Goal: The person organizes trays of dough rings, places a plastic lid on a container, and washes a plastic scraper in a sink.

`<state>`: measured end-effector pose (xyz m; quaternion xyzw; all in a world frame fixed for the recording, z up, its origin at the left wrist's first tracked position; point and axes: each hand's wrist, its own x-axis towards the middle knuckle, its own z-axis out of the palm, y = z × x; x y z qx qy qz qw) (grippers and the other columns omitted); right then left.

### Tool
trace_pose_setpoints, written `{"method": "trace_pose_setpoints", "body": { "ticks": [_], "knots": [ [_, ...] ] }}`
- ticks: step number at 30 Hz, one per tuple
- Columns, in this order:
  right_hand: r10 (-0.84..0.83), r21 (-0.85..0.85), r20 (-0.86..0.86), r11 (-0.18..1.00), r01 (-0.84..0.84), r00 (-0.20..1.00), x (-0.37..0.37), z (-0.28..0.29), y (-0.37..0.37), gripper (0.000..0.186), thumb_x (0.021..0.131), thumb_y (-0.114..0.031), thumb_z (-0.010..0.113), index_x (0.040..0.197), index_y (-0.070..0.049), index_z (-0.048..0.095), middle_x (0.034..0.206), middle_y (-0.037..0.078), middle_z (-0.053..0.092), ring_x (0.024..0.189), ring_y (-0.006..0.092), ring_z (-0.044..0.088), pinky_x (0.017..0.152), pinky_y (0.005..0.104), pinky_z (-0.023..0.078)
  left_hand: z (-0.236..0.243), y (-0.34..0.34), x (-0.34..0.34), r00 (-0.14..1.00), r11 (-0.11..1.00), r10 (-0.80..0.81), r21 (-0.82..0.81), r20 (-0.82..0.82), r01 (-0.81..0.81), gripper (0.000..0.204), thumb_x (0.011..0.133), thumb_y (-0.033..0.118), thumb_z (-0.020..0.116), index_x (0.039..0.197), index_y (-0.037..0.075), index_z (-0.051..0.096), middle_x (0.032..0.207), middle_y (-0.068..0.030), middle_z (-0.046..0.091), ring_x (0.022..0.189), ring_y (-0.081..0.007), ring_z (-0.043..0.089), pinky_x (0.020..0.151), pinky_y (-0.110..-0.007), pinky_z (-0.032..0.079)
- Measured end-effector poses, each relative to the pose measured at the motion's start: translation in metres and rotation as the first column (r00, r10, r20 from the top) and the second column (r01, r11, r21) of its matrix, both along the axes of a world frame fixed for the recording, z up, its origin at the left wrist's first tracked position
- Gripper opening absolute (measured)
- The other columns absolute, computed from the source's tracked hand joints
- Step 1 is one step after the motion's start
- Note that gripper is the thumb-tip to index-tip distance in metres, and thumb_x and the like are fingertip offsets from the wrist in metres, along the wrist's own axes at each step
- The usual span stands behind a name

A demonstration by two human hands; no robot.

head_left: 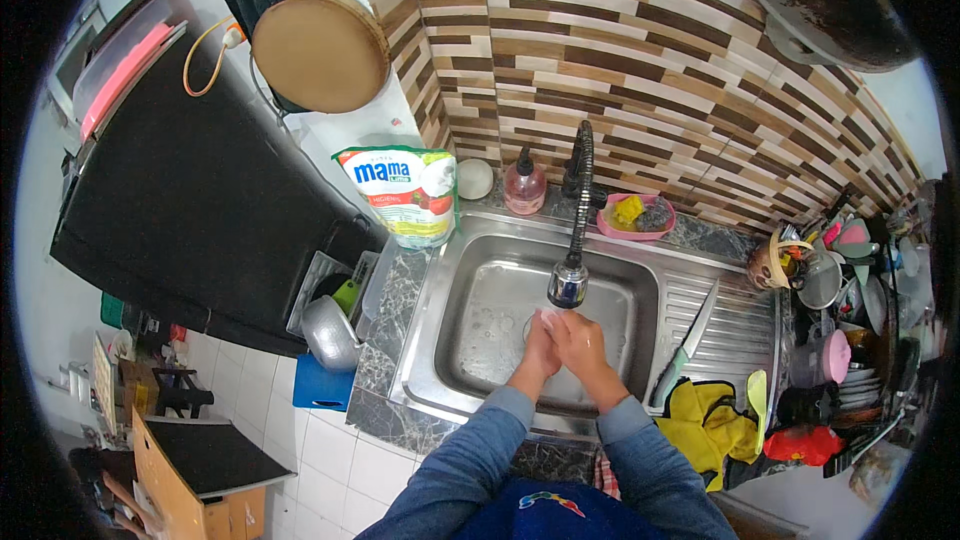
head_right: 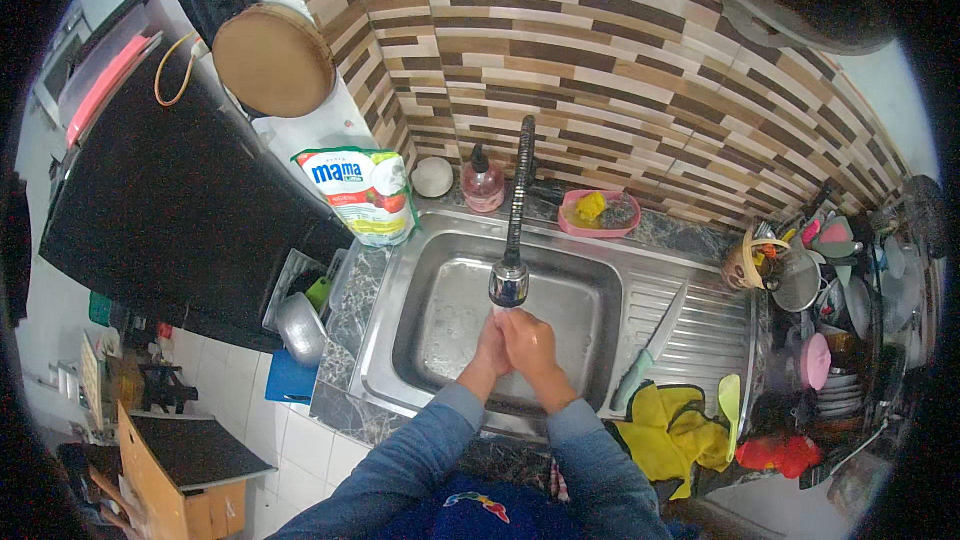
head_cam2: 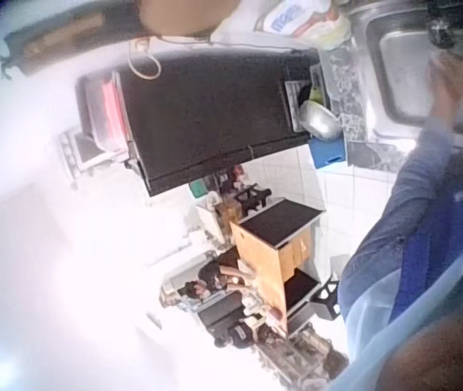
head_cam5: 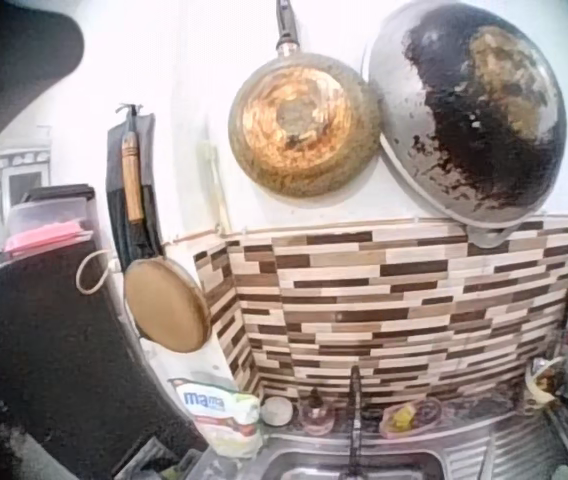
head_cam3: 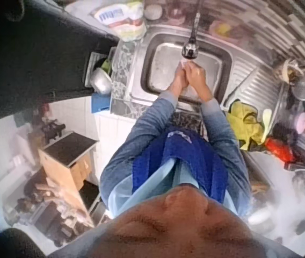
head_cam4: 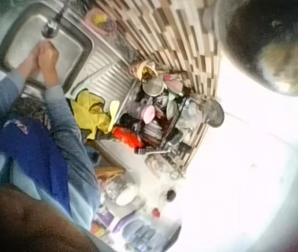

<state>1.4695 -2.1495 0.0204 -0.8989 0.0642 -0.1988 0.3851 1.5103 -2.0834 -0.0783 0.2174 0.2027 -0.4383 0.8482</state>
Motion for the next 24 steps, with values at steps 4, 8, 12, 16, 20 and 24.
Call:
{"method": "trace_pose_setpoints", "body": {
  "ticks": [4,8,12,16,20,24],
  "knots": [
    [-0.031,0.105,0.074,0.994,0.023,0.997,-0.014,0.022,-0.013,0.012,0.076,-0.009,0.052,0.084,-0.001,0.055,0.074,0.022,0.056,0.064,0.0369,0.055,0.056,0.0386,0.044,0.018,-0.007,0.015,0.993,0.998,-0.055,0.021,0.1,0.053,0.037,0.088,0.035,0.027,0.098,0.007,0.049,0.095,-0.0081,0.055,0.089,-0.0211,0.053,0.081,-0.035,0.041],
    [-0.122,0.019,0.014,0.992,0.122,0.992,-0.024,0.038,-0.025,0.017,0.077,-0.007,0.05,0.092,-0.001,0.054,0.078,0.023,0.056,0.07,0.0377,0.056,0.06,0.0398,0.045,0.05,-0.019,0.016,0.981,0.977,-0.13,0.187,0.146,0.102,0.027,0.088,0.023,0.029,0.094,0.004,0.049,0.09,-0.0088,0.056,0.084,-0.0211,0.055,0.077,-0.034,0.043],
    [-0.178,-0.017,0.015,0.984,0.178,0.984,-0.035,0.06,-0.017,0.019,0.078,-0.007,0.049,0.095,0.0,0.053,0.083,0.023,0.056,0.072,0.0376,0.056,0.061,0.0394,0.045,0.024,-0.009,0.022,0.952,0.978,-0.175,0.154,0.25,0.14,0.025,0.087,0.02,0.033,0.097,0.003,0.049,0.09,-0.0085,0.056,0.083,-0.0197,0.055,0.074,-0.032,0.044],
    [-0.391,0.033,0.214,0.919,0.393,0.895,-0.053,0.058,-0.017,0.017,0.079,-0.005,0.048,0.094,-0.001,0.053,0.083,0.021,0.057,0.071,0.0369,0.056,0.061,0.0389,0.045,0.026,0.007,0.016,0.86,0.859,-0.403,0.454,0.312,0.237,0.025,0.085,0.022,0.037,0.093,0.003,0.052,0.089,-0.0095,0.056,0.083,-0.0204,0.054,0.071,-0.031,0.044],
    [-0.367,-0.193,0.077,0.907,0.374,0.927,-0.065,0.013,-0.011,0.012,0.077,-0.002,0.05,0.089,-0.001,0.054,0.077,0.018,0.057,0.068,0.0342,0.056,0.06,0.0383,0.045,0.021,0.04,0.011,0.59,0.51,-0.686,0.86,0.426,-0.027,0.032,0.079,0.025,0.053,0.096,-0.001,0.055,0.088,-0.0115,0.059,0.083,-0.0209,0.055,0.071,-0.03,0.043],
    [-0.432,-0.152,0.299,0.859,0.489,0.851,-0.076,0.016,0.005,0.015,0.081,-0.01,0.044,0.088,-0.004,0.055,0.077,0.017,0.058,0.067,0.0324,0.057,0.058,0.0383,0.045,0.039,0.067,-0.006,0.468,0.488,-0.749,0.869,0.468,-0.088,0.039,0.075,0.028,0.056,0.099,-0.003,0.055,0.096,-0.0136,0.058,0.09,-0.0231,0.054,0.079,-0.03,0.04]
  ]
}}
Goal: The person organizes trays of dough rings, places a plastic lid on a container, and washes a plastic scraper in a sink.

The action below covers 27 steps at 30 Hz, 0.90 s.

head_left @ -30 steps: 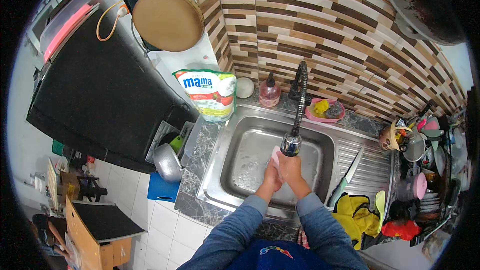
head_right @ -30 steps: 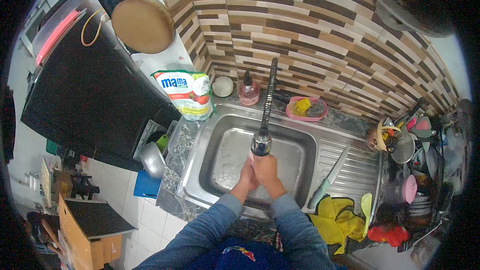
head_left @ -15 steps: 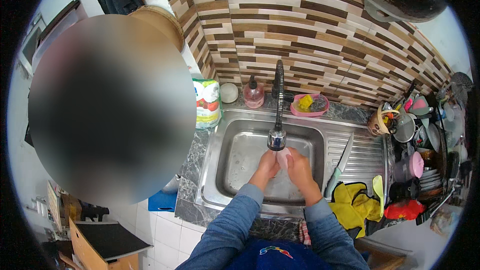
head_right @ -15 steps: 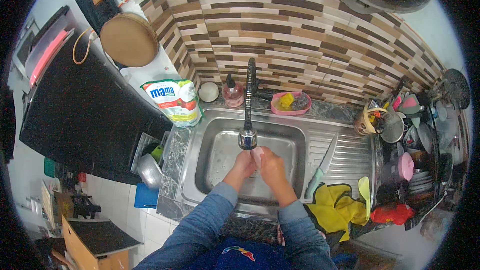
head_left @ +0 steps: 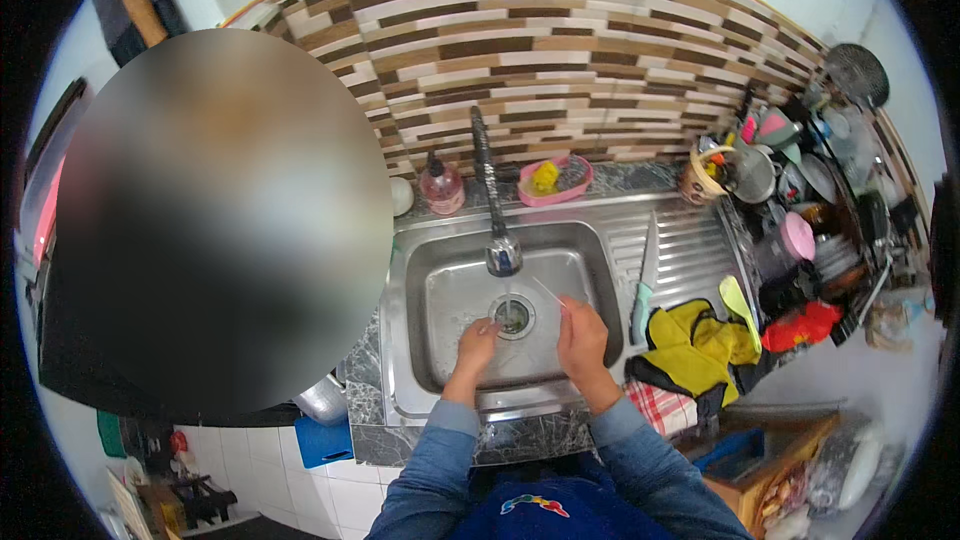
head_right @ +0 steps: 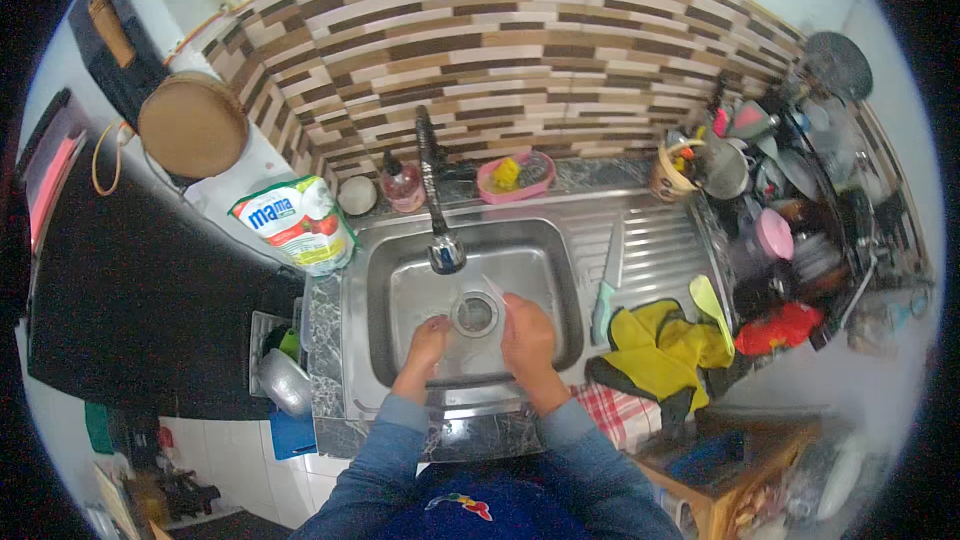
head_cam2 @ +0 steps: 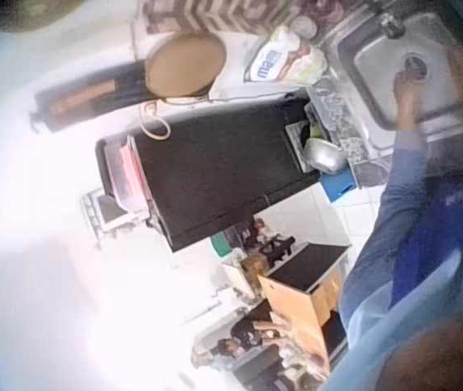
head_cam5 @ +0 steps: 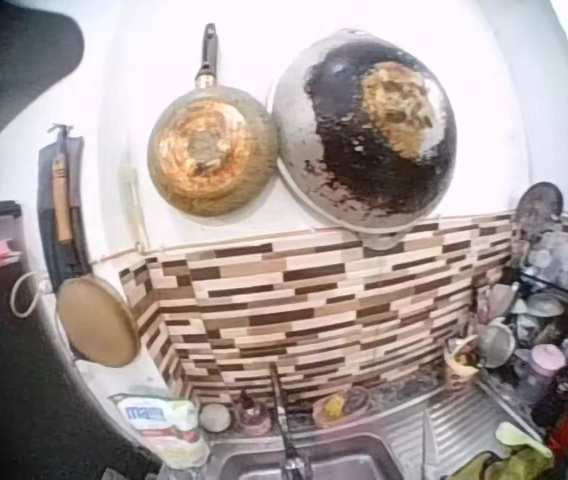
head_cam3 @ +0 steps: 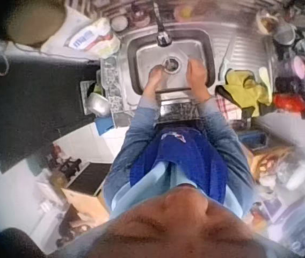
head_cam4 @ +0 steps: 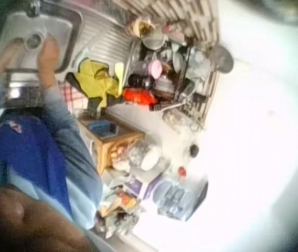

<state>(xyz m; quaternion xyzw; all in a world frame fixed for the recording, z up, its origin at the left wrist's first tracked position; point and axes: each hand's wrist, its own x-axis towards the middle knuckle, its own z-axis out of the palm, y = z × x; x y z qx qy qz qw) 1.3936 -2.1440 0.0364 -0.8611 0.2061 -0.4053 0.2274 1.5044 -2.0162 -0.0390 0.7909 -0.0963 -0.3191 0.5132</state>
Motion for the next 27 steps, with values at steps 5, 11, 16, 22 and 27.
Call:
{"method": "trace_pose_setpoints", "body": {
  "ticks": [5,11,16,22,27],
  "knots": [
    [-0.026,0.173,-0.586,0.972,0.156,0.81,-0.037,-0.021,0.003,0.021,0.072,-0.007,0.045,0.089,-0.004,0.057,0.076,0.018,0.058,0.078,0.0295,0.056,0.068,0.039,0.044,0.013,0.011,-0.03,0.981,0.99,-0.141,0.04,0.13,0.137,0.042,0.076,0.027,0.055,0.104,-0.004,0.053,0.102,-0.0167,0.056,0.095,-0.0234,0.053,0.084,-0.029,0.038],
    [-0.156,-0.138,-0.094,0.98,0.143,0.983,-0.088,-0.019,0.012,0.019,0.067,-0.005,0.049,0.083,-0.003,0.058,0.086,0.013,0.057,0.082,0.0289,0.052,0.07,0.0373,0.042,0.019,0.014,-0.065,0.948,0.955,-0.291,0.091,0.129,0.281,0.038,0.076,0.021,0.057,0.105,-0.003,0.053,0.104,-0.0184,0.055,0.094,-0.0218,0.053,0.08,-0.03,0.04],
    [-0.256,-0.045,0.076,0.965,0.259,0.964,-0.151,0.002,0.018,0.018,0.062,-0.005,0.055,0.08,-0.003,0.059,0.085,0.011,0.057,0.077,0.0268,0.051,0.066,0.0337,0.042,0.026,0.009,-0.101,0.919,0.934,-0.348,0.152,0.184,0.323,0.038,0.075,0.02,0.058,0.103,-0.004,0.053,0.105,-0.0201,0.053,0.097,-0.0266,0.051,0.083,-0.031,0.038],
    [-0.242,-0.045,0.008,0.969,0.242,0.97,-0.198,-0.002,0.033,0.02,0.062,-0.007,0.052,0.081,-0.004,0.059,0.074,0.009,0.056,0.069,0.0241,0.051,0.064,0.0346,0.041,0.044,-0.006,-0.145,0.769,0.872,-0.487,0.288,0.415,0.397,0.05,0.076,0.02,0.058,0.117,-0.002,0.042,0.12,-0.0197,0.042,0.108,-0.0241,0.043,0.088,-0.03,0.034],
    [-0.154,0.217,0.096,0.967,0.13,0.983,-0.228,0.017,0.039,0.015,0.069,-0.006,0.054,0.082,-0.002,0.059,0.072,0.011,0.056,0.07,0.0271,0.052,0.063,0.0366,0.041,0.076,-0.016,-0.184,0.904,0.887,-0.409,-0.179,0.123,0.426,0.053,0.073,0.005,0.058,0.121,-0.001,0.037,0.126,-0.0174,0.036,0.116,-0.0249,0.034,0.092,-0.032,0.032]
  ]
}}
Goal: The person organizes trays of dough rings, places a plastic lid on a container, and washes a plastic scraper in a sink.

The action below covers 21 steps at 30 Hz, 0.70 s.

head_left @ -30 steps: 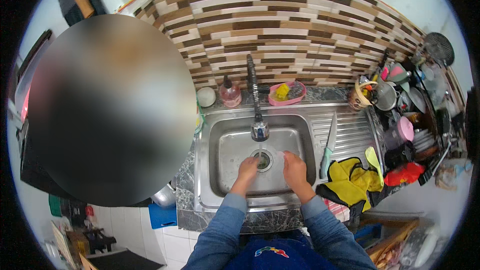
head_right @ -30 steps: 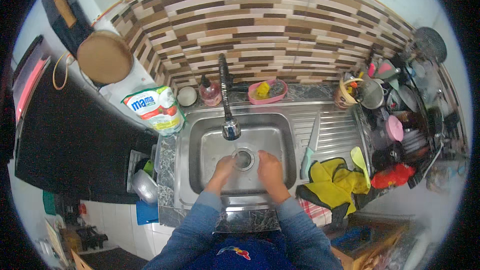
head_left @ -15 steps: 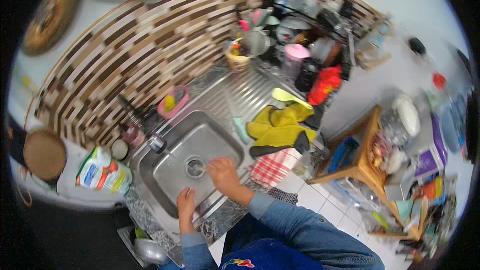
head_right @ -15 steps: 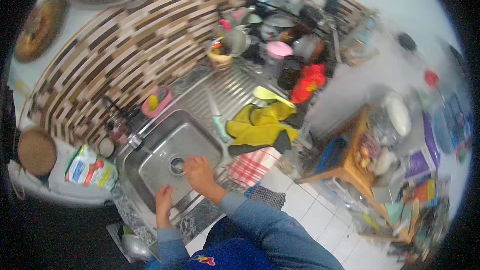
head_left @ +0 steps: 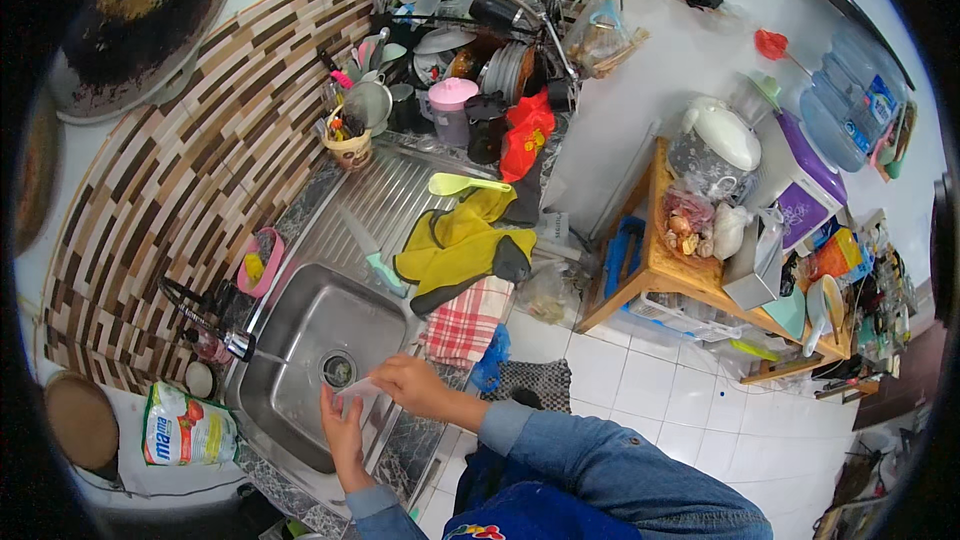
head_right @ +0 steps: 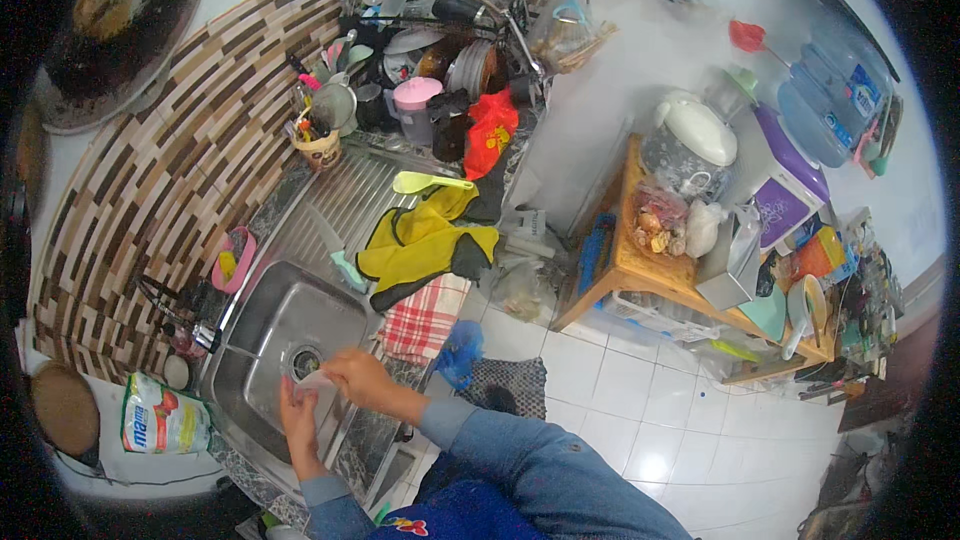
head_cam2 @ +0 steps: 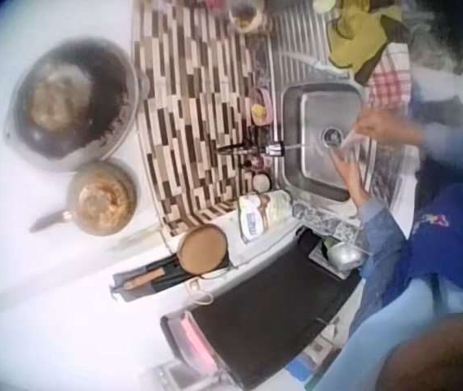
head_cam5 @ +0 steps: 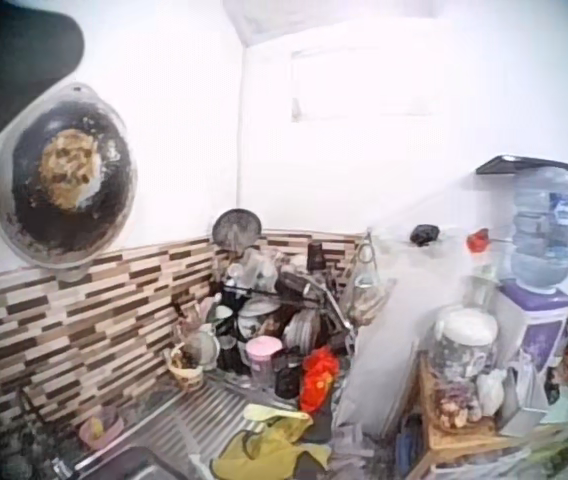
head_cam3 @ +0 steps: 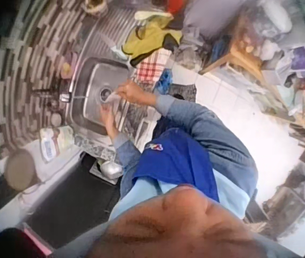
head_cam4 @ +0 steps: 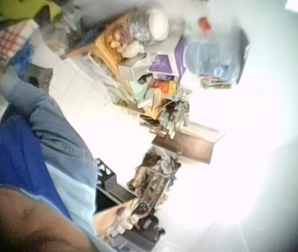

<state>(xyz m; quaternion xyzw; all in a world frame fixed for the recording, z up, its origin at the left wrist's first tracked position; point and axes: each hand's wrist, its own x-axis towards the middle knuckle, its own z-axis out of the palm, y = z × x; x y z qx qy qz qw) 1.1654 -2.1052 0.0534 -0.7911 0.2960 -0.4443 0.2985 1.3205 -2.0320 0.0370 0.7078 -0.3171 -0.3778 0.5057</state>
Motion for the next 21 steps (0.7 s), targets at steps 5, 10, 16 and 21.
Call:
{"method": "trace_pose_setpoints", "body": {
  "ticks": [5,10,16,21],
  "knots": [
    [0.128,0.231,0.131,0.961,-0.155,0.983,-0.03,0.017,-0.012,0.016,0.073,-0.01,0.058,0.087,-0.004,0.061,0.072,0.01,0.057,0.073,0.0271,0.054,0.064,0.0341,0.042,0.007,-0.008,-0.024,0.991,0.976,-0.088,-0.208,-0.096,0.067,0.044,0.076,0.0,0.055,0.118,0.0,0.04,0.118,-0.0142,0.043,0.104,-0.019,0.044,0.085,-0.027,0.037],
    [0.028,0.131,-0.024,0.991,-0.025,0.999,-0.069,0.03,-0.031,0.03,0.072,-0.01,0.059,0.101,-0.004,0.054,0.097,0.013,0.054,0.089,0.0294,0.05,0.075,0.0364,0.04,0.008,-0.024,-0.038,0.996,0.981,-0.012,-0.192,0.085,0.028,0.012,0.081,0.008,0.053,0.09,0.001,0.057,0.079,-0.0005,0.055,0.075,-0.009,0.05,0.065,-0.02,0.04],
    [-0.134,0.059,-0.134,0.988,0.143,0.982,-0.144,0.048,-0.046,0.041,0.07,-0.011,0.06,0.108,-0.002,0.048,0.115,0.018,0.043,0.102,0.0322,0.044,0.084,0.0394,0.037,0.029,-0.045,-0.023,0.741,0.86,0.14,-0.291,-0.657,-0.42,0.023,0.08,0.016,0.054,0.098,0.002,0.051,0.082,-0.0085,0.056,0.074,-0.0186,0.054,0.064,-0.031,0.043],
    [-0.165,0.14,-0.263,0.968,0.207,0.951,-0.197,0.043,-0.054,0.032,0.069,-0.01,0.06,0.099,-0.001,0.052,0.109,0.019,0.047,0.1,0.0332,0.046,0.084,0.0409,0.038,0.003,-0.044,-0.02,0.931,0.93,0.345,-0.091,-0.117,-0.356,0.026,0.081,0.017,0.054,0.1,0.0,0.05,0.089,-0.0092,0.057,0.079,-0.0194,0.055,0.068,-0.032,0.044]
  ]
}}
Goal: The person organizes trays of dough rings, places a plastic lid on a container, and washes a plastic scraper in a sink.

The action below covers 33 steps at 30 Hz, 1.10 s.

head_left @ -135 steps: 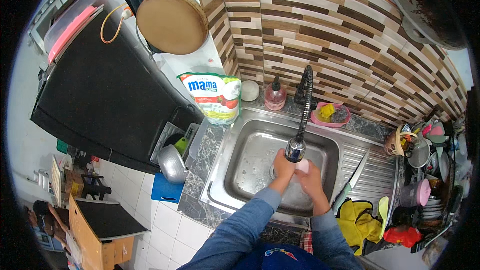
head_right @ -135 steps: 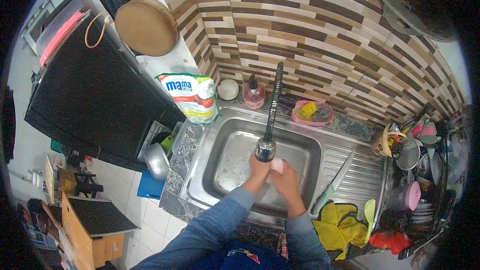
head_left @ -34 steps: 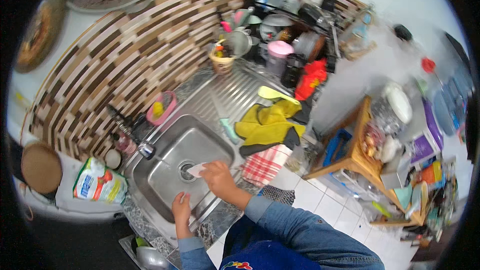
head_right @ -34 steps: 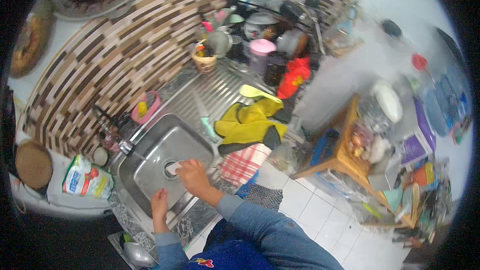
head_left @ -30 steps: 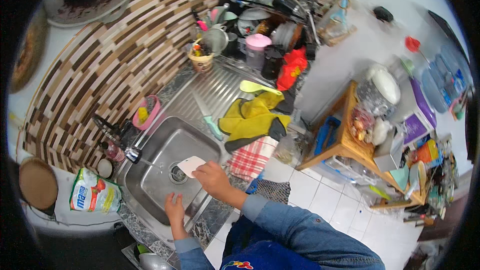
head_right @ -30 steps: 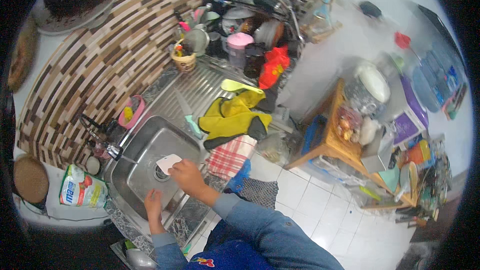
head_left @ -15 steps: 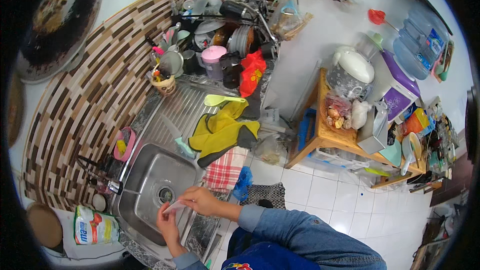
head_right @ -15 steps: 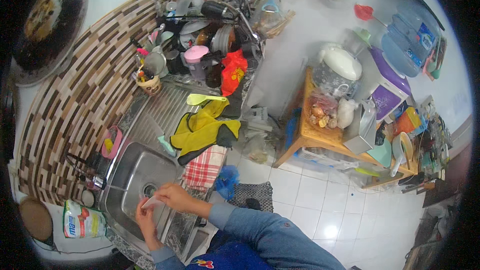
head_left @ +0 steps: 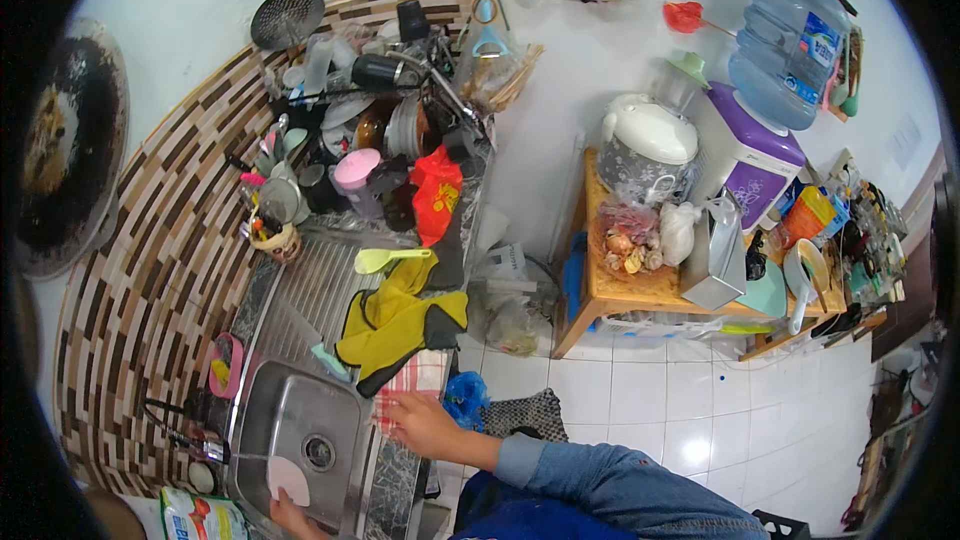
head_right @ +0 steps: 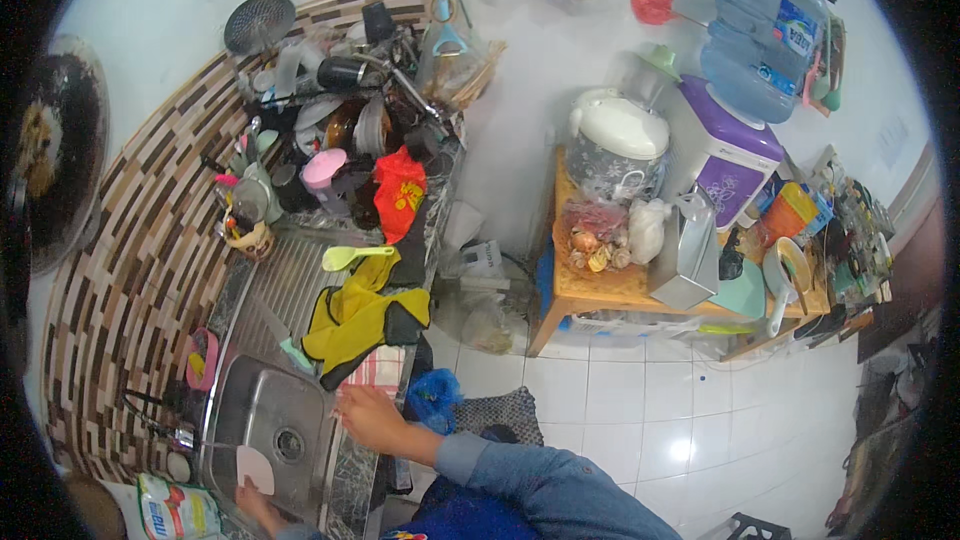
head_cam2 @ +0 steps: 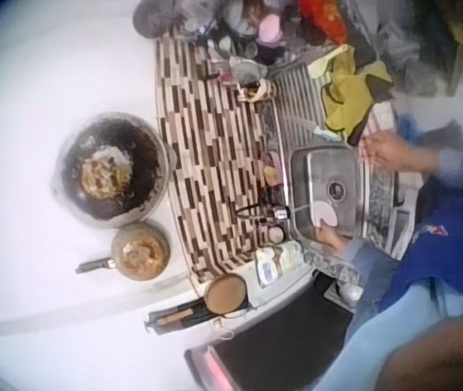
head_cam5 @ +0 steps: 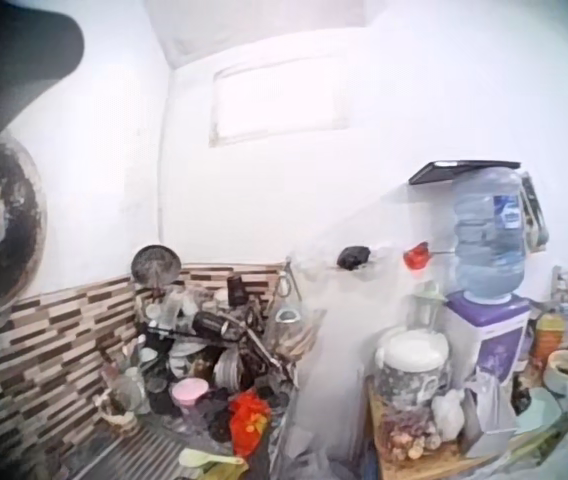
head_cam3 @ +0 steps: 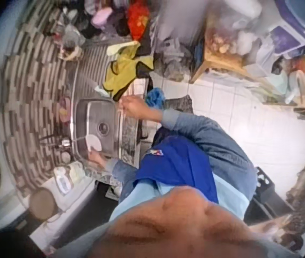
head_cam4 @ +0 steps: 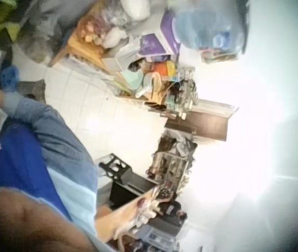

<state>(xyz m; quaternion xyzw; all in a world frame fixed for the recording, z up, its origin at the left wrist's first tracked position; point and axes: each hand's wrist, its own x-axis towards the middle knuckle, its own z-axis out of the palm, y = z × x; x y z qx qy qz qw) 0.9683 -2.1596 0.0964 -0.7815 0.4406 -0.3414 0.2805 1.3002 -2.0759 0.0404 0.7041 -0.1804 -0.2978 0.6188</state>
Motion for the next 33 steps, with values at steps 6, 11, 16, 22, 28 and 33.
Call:
{"method": "trace_pose_setpoints", "body": {
  "ticks": [6,11,16,22,28,33],
  "knots": [
    [0.006,0.03,0.085,1.0,-0.008,0.996,-0.016,-0.001,0.002,0.03,0.072,-0.016,0.058,0.095,0.002,0.052,0.097,0.019,0.052,0.089,0.0333,0.051,0.077,0.0408,0.041,0.033,-0.01,-0.075,0.994,0.988,-0.09,-0.129,-0.054,0.083,0.027,0.08,0.016,0.054,0.1,-0.002,0.05,0.094,-0.0108,0.056,0.084,-0.0201,0.055,0.074,-0.036,0.043],
    [-0.214,0.555,0.613,0.801,-0.222,0.76,-0.003,-0.01,0.008,0.034,0.075,-0.023,0.06,0.095,0.003,0.05,0.095,0.018,0.054,0.082,0.029,0.055,0.071,0.033,0.044,0.05,-0.025,-0.153,0.772,0.887,-0.462,-0.253,-0.436,0.387,0.022,0.08,0.01,0.053,0.1,0.002,0.052,0.093,-0.0099,0.058,0.084,-0.0212,0.057,0.073,-0.034,0.047],
    [0.014,0.461,0.575,0.821,-0.338,0.818,0.0,0.008,0.005,0.027,0.076,-0.014,0.058,0.096,0.002,0.051,0.082,0.012,0.056,0.08,0.0177,0.055,0.068,0.0293,0.043,0.054,-0.007,-0.152,0.802,0.884,-0.468,-0.213,-0.372,0.416,0.02,0.08,0.011,0.054,0.098,0.004,0.053,0.092,-0.0071,0.057,0.082,-0.0173,0.055,0.07,-0.032,0.045],
    [0.089,-0.239,0.492,0.97,0.036,0.866,0.059,0.086,0.016,0.013,0.074,-0.008,0.052,0.085,-0.002,0.055,0.07,0.008,0.053,0.067,0.0247,0.051,0.058,0.0349,0.039,0.076,0.027,-0.097,0.952,0.989,-0.138,-0.087,-0.275,0.118,0.028,0.081,0.021,0.052,0.108,0.015,0.048,0.112,0.0002,0.044,0.103,-0.0144,0.039,0.08,-0.037,0.027],
    [0.201,-0.617,-0.122,0.752,-0.233,0.972,0.159,0.036,0.025,0.019,0.064,-0.014,0.052,0.081,-0.004,0.055,0.068,0.004,0.053,0.071,0.0172,0.05,0.068,0.032,0.036,0.069,0.088,-0.05,0.988,0.988,0.143,0.075,-0.061,-0.138,0.042,0.077,0.01,0.057,0.115,0.008,0.04,0.111,-0.0075,0.043,0.104,-0.0171,0.037,0.08,-0.031,0.034],
    [0.487,-0.501,-0.122,0.722,-0.477,0.865,0.209,0.033,0.086,0.018,0.066,-0.012,0.052,0.083,-0.008,0.056,0.07,0.004,0.054,0.074,0.0183,0.05,0.067,0.0326,0.037,0.038,0.136,-0.007,0.893,0.989,0.011,0.129,0.449,-0.077,0.049,0.073,0.004,0.059,0.117,0.003,0.038,0.116,-0.01,0.044,0.097,-0.0209,0.046,0.086,-0.031,0.034]
  ]
}}
